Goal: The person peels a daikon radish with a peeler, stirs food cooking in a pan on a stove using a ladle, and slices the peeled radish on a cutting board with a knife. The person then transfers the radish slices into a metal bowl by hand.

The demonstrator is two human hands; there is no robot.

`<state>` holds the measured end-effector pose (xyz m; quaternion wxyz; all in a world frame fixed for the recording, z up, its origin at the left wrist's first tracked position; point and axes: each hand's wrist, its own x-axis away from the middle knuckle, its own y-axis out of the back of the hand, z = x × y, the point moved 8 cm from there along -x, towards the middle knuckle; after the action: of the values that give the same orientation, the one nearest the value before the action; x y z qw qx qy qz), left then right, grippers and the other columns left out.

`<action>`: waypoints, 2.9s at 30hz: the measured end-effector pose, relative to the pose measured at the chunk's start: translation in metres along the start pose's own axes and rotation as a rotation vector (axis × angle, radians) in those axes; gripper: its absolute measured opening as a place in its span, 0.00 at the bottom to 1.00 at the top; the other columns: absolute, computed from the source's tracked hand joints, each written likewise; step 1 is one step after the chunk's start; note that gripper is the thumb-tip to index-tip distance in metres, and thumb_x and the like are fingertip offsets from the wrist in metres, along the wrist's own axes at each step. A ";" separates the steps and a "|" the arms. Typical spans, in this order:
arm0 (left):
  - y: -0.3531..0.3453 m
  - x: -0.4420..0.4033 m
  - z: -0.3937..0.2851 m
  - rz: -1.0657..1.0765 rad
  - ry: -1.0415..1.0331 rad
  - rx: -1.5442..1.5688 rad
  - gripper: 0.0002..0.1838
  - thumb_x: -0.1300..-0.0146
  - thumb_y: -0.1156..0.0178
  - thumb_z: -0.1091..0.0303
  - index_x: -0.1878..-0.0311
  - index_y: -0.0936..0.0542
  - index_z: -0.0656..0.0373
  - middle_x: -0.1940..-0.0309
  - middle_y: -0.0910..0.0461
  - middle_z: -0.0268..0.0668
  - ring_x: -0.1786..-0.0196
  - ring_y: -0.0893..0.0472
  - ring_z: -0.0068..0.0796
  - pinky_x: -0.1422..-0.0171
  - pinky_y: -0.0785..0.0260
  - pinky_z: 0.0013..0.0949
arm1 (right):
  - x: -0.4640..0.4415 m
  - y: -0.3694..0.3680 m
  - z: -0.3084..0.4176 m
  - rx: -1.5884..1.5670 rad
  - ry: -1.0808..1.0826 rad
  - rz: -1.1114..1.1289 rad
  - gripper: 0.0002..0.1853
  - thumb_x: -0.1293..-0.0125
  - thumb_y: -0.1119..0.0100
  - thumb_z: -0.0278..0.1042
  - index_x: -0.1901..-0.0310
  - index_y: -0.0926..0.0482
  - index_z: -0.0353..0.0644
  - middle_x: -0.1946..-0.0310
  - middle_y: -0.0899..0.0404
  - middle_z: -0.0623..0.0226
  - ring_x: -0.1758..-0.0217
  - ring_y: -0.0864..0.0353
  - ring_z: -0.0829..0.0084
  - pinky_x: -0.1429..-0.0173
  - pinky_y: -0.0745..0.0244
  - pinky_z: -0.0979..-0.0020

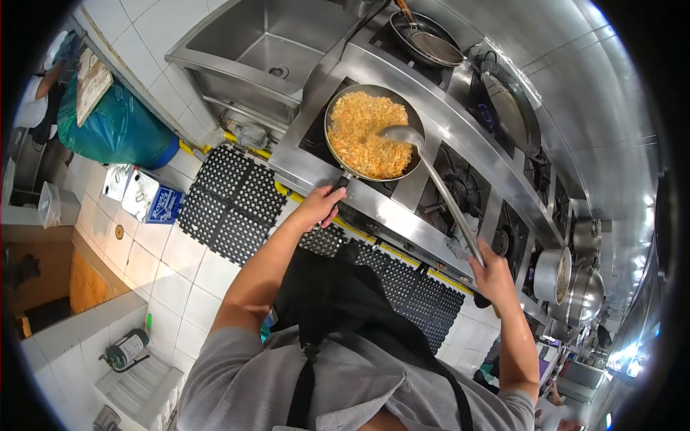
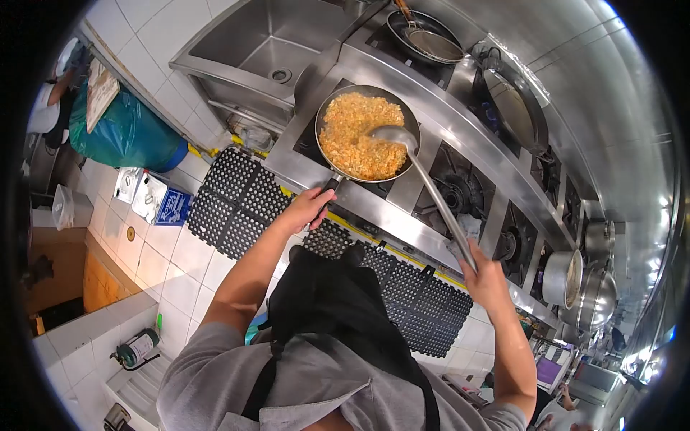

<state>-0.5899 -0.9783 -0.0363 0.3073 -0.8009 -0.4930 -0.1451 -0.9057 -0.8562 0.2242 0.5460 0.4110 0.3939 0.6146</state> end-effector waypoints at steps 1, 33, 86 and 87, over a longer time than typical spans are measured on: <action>0.000 -0.001 0.000 0.006 -0.004 -0.019 0.22 0.22 0.45 0.50 0.46 0.24 0.63 0.81 0.29 0.32 0.88 0.34 0.23 0.84 0.43 0.30 | 0.007 -0.007 -0.002 0.031 -0.010 0.033 0.25 0.33 0.35 0.32 0.36 0.24 0.32 0.58 0.17 0.35 0.53 0.16 0.38 0.51 0.20 0.51; 0.003 0.003 -0.002 0.009 0.010 -0.044 0.23 0.23 0.45 0.48 0.46 0.23 0.62 0.80 0.30 0.32 0.87 0.33 0.23 0.84 0.42 0.29 | -0.054 -0.055 0.038 -0.115 -0.239 0.056 0.21 0.30 0.39 0.34 0.38 0.24 0.34 0.58 0.17 0.36 0.48 0.16 0.40 0.48 0.22 0.52; 0.511 -0.160 -0.425 -0.156 -0.238 -0.030 0.15 0.27 0.39 0.64 0.42 0.22 0.58 0.62 0.20 0.35 0.59 0.17 0.29 0.51 0.21 0.34 | -0.314 -0.201 0.342 -1.545 -0.685 0.166 0.13 0.25 0.39 0.43 0.59 0.28 0.44 0.85 0.42 0.81 0.88 0.39 0.83 0.85 0.38 0.74; 0.518 -0.188 -0.437 0.107 -0.362 0.000 0.15 0.27 0.40 0.67 0.40 0.23 0.59 0.58 0.19 0.37 0.56 0.16 0.32 0.45 0.19 0.36 | -0.326 -0.200 0.346 -1.531 -0.767 0.176 0.13 0.25 0.39 0.43 0.58 0.28 0.43 0.85 0.42 0.81 0.88 0.39 0.83 0.85 0.38 0.74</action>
<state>-0.1927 -1.5560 0.0177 0.2211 -0.8389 -0.4970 0.0179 -0.4907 -1.1492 0.1347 0.7186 0.1380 -0.3742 0.5697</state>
